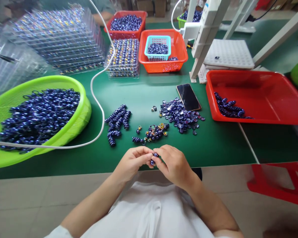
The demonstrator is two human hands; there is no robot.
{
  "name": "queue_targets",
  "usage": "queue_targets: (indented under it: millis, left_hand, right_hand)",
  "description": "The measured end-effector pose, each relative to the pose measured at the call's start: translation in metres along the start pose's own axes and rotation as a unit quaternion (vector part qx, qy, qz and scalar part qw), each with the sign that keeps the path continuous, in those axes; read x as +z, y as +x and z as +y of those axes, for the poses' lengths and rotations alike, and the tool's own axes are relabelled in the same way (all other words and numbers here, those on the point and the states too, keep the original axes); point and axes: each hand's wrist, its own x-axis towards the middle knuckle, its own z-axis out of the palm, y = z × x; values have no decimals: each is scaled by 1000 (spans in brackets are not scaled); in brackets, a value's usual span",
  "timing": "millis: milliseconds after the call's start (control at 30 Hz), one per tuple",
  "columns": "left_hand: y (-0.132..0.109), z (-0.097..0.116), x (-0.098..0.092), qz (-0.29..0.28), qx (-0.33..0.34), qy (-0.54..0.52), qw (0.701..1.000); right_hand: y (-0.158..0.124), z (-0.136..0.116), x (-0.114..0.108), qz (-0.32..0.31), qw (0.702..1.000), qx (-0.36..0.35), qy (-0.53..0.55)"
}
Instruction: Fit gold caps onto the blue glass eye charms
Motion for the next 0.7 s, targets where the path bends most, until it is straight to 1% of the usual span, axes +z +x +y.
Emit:
queue_targets:
  millis: [100,167,333,500,633,700]
  left_hand:
    - [-3,4,3,-6,1,16,1000]
    - [-5,5,5,-8,4,19,1000]
    - [-8,6,5,-16,14,18,1000]
    - [-8,7,5,-27,15,42,999]
    - [-8,8,4,-24,7,67,997]
    - [-8,7,4,-10,28,81,996]
  right_hand:
    - [-2,3,-2,-17,1000,-10,-22]
    - [-3,3,-2,-15,999,-15,-35]
    - [-5,2,2,26,998,-32,-43]
    - [-8,2,7,54,997,-24,-41]
    - [-10,4,7,40,998,-23,-39]
    - [-10,5,6,31,999,-22,-30]
